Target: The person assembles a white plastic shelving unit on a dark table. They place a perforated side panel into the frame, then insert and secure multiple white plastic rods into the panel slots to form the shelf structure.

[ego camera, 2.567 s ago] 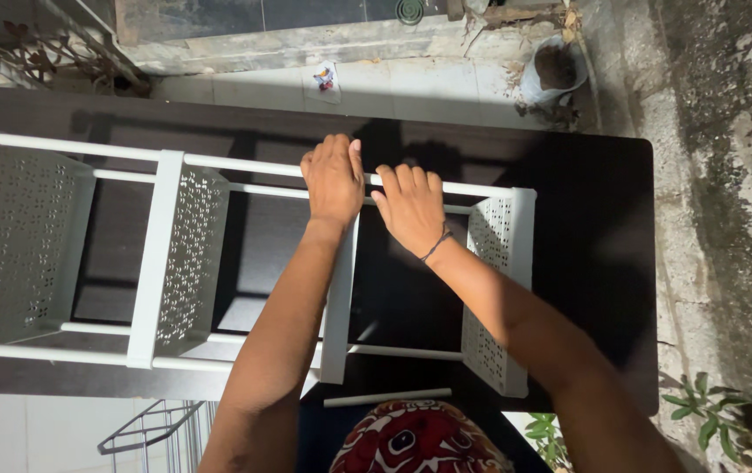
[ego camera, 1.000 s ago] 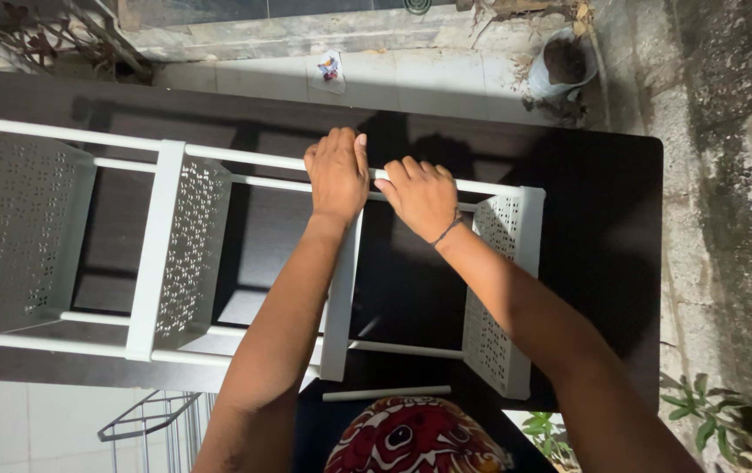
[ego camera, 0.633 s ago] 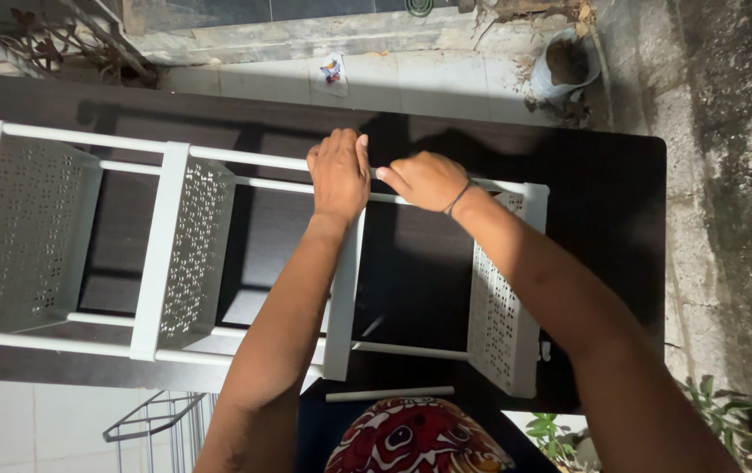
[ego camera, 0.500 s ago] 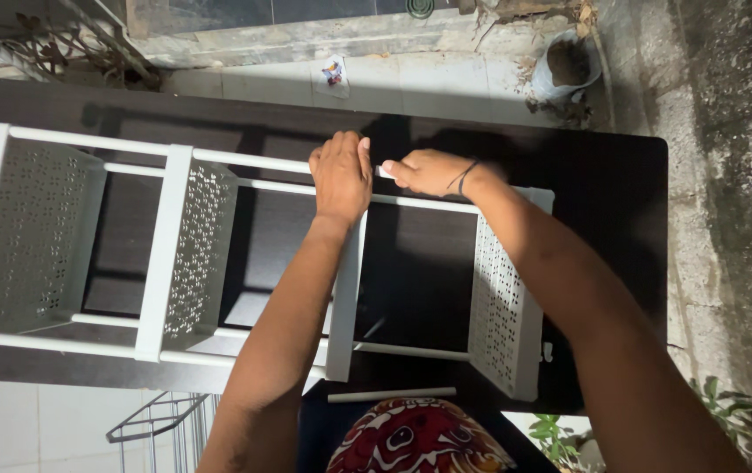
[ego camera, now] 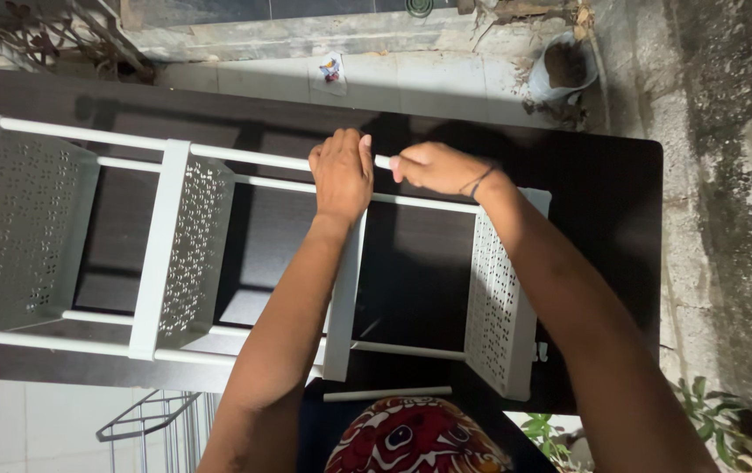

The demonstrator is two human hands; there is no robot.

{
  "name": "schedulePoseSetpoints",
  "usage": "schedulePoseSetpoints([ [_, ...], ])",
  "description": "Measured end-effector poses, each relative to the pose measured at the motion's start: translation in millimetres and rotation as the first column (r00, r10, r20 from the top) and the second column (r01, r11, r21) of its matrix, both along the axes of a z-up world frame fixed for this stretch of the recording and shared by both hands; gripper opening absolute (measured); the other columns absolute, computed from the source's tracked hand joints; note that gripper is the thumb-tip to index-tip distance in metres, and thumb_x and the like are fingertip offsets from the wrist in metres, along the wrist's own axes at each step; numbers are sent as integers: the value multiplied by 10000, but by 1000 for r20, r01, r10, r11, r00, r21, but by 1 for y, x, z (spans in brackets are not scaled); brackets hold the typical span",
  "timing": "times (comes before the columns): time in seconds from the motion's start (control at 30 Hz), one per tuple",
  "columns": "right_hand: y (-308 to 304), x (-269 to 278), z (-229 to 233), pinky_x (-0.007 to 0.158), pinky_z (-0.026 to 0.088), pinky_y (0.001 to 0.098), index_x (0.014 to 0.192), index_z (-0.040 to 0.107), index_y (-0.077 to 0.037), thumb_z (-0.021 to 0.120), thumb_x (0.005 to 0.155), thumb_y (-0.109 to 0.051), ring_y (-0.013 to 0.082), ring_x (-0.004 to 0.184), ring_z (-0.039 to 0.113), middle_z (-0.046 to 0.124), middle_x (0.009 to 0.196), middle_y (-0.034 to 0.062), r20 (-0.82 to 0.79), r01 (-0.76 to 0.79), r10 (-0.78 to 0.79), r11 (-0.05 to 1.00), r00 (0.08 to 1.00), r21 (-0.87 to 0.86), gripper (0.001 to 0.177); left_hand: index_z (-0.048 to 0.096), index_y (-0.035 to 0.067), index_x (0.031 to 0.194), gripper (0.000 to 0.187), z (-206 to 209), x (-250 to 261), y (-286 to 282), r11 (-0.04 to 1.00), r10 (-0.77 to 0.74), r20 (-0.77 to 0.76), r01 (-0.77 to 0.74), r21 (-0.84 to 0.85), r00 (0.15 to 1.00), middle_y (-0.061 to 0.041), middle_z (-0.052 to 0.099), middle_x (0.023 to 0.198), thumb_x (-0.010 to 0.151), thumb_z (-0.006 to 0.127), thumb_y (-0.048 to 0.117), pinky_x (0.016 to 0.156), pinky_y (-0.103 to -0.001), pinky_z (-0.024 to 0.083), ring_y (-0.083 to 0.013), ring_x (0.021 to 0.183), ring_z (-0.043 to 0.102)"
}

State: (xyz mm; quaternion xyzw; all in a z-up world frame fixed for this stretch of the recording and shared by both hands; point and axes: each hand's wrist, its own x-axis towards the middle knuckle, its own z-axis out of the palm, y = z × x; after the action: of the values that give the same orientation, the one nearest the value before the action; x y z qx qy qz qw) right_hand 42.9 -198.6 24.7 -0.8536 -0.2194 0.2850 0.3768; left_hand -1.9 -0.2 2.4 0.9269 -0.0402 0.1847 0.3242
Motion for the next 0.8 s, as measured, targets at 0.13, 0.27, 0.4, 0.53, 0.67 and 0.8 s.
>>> schedulePoseSetpoints([
  [0.13,-9,-31,26,698,521,383,1173,647,-70,692,914,-343,267,778,691,712,868,115,182,-40,51,997,982,-63,379,603,73,966,252,-2,2,-1,1000,-10,25,10,-4,1000,-111,627,956,1089,485,258,972,-503,392,-333,968,607],
  [0.27,-16,-66,34,803,493,457,1209,639,-94,718,886,-265,312,921,676,704,945,95,542,34,13,996,840,-77,374,579,66,942,279,-5,4,0,1000,7,20,-7,12,1000,-119,623,948,1103,473,268,967,-508,399,-340,966,607],
  [0.4,-17,-87,28,907,445,468,1225,643,-112,711,910,-239,298,1001,633,688,970,59,629,132,-52,988,775,-81,347,568,65,926,337,-6,5,0,1000,-2,-34,2,5,999,-126,620,941,1116,416,297,949,-514,392,-346,973,607],
  [0.53,-8,-91,18,937,429,458,1226,636,-114,702,919,-218,285,1047,629,688,1015,50,670,157,-84,987,738,-48,331,570,76,920,400,-5,4,4,996,-54,-28,52,-75,998,-129,623,944,1129,333,321,944,-519,383,-352,984,607],
  [0.67,-8,-95,17,984,412,472,1330,603,-88,709,877,-187,335,1121,584,644,1159,121,711,158,-44,983,702,-95,475,573,88,919,440,-1,0,7,979,-90,-119,66,-194,989,-117,631,907,1128,290,352,953,-505,383,-343,993,615],
  [0.8,-28,-110,27,1102,354,543,1436,544,-93,740,876,-207,387,1237,512,566,1320,180,714,213,-89,973,694,-85,604,577,61,955,343,12,0,7,980,-109,-110,89,-176,988,-118,637,974,1109,437,334,946,-515,398,-356,1014,607],
])
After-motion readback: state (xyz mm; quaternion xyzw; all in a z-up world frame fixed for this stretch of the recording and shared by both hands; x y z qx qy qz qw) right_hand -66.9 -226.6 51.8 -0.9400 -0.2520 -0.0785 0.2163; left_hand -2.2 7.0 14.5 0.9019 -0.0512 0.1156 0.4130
